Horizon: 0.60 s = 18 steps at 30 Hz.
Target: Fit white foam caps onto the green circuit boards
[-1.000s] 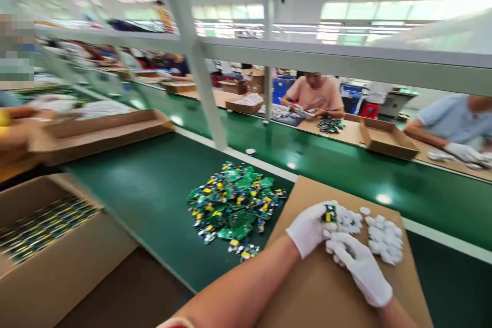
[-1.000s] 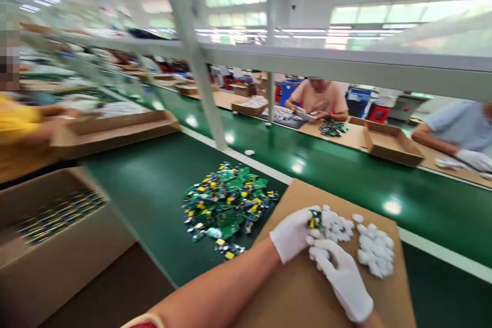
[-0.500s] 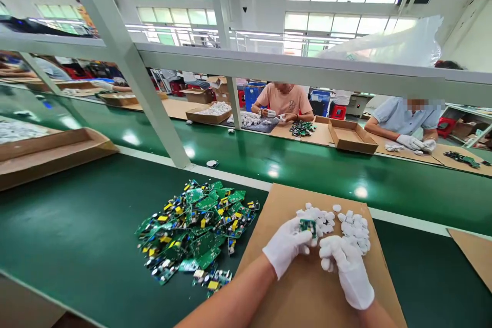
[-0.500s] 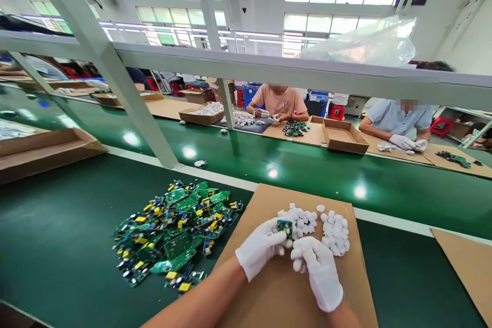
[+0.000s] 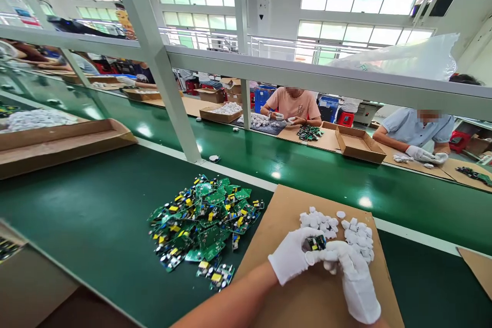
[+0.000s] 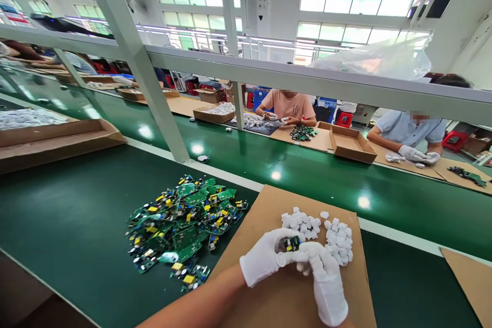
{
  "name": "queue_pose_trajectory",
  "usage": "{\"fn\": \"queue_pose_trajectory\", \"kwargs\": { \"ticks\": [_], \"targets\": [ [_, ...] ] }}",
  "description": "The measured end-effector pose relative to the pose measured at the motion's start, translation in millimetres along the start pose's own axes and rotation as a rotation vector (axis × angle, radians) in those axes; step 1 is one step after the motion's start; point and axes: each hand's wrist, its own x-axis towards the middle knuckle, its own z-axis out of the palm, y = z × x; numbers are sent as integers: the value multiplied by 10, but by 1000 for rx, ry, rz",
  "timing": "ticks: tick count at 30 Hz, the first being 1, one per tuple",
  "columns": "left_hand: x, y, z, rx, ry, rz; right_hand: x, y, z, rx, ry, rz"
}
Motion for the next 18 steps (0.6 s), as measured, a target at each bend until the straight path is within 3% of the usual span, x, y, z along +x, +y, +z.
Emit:
{"fn": "queue_pose_trajectory", "kwargs": {
  "ticks": [4,7,9,12,18],
  "targets": [
    [30,30,-59,-184,-17,-89,23,132,-50,128,95,68],
    [28,22,-74,-432,-88,-166,17,142,-89,79,185,1],
    [21,8,-71,-540,-111,-191,6,104,-97,23,164,-64],
    [19,-23,-64,-502,-81,-192,-4,43,-73,-40,123,-113],
    [13,-48,-53,-441,-118,-147,4,-38,-7,-269,222,-316]
  ]
}}
